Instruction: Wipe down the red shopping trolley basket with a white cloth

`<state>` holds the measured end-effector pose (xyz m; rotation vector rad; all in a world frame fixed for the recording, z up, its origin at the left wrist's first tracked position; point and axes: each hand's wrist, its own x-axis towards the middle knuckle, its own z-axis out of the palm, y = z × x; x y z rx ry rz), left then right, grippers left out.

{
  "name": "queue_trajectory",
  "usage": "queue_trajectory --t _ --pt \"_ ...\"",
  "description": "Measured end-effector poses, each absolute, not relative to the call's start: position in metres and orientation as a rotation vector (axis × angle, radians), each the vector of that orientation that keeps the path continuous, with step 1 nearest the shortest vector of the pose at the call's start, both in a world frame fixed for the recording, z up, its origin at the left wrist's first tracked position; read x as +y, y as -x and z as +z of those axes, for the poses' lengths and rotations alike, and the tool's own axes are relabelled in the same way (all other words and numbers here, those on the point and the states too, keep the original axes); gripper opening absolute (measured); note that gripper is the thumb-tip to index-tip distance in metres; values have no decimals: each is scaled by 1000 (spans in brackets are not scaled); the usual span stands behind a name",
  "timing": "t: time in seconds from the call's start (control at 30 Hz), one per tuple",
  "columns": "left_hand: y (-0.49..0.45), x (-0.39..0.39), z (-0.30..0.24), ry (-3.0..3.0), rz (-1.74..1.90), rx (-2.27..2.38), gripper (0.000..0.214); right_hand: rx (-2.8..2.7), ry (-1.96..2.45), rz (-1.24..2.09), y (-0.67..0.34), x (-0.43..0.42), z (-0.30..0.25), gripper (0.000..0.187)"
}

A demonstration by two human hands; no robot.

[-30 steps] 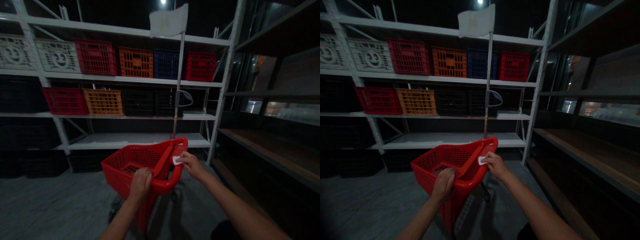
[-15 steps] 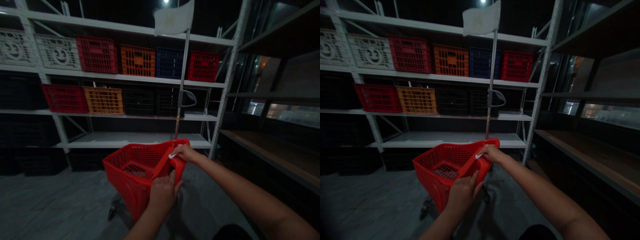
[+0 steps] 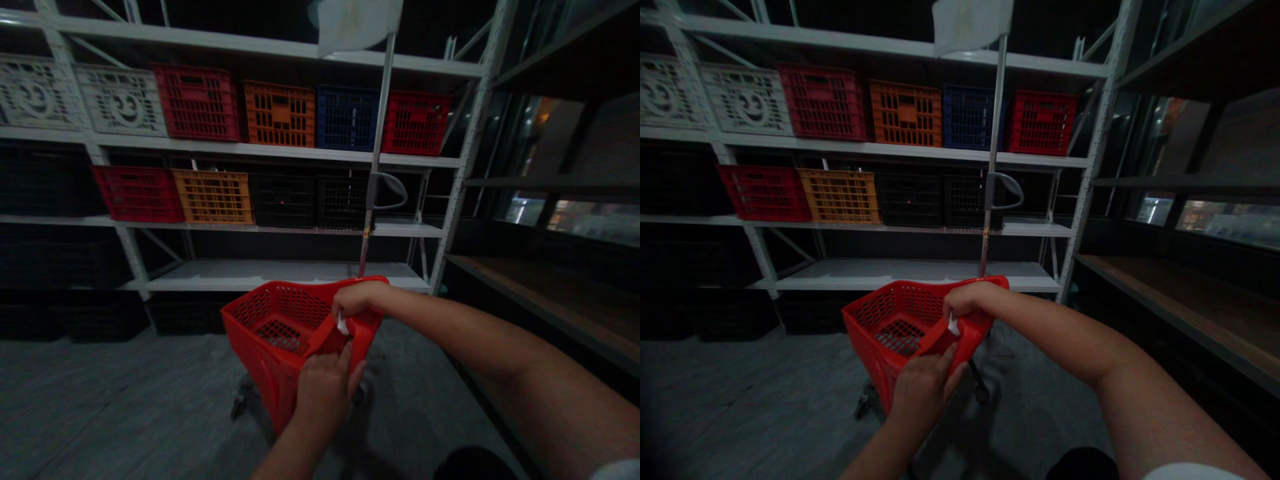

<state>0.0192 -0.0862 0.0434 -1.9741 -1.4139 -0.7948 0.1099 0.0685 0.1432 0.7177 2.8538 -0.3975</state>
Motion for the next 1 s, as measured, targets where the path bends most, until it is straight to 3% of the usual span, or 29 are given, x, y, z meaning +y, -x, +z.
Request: queue_trajectory --t 0.1,0.27,0.5,0.67,0.83,1.0 --pt "-16 -86 42 1991 -810 -1408 36 2587 -515 -568 -101 54 140 25" --pt "-12 -83 44 2025 -805 -1401 36 2673 -617 -613 -103 56 138 26" --pt "-9 -86 43 2013 -867 -1354 36 2810 -937 -270 -132 101 147 33" --pt "1 -87 41 2002 -864 -1324 34 2895 -1169 -98 -174 119 150 28" --pt "9 -86 40 2011 -875 -1278 32 3157 -1261 -48 -171 75 120 31" --pt "16 -86 41 2016 -921 -1211 31 3640 -901 -271 -157 18 90 31"
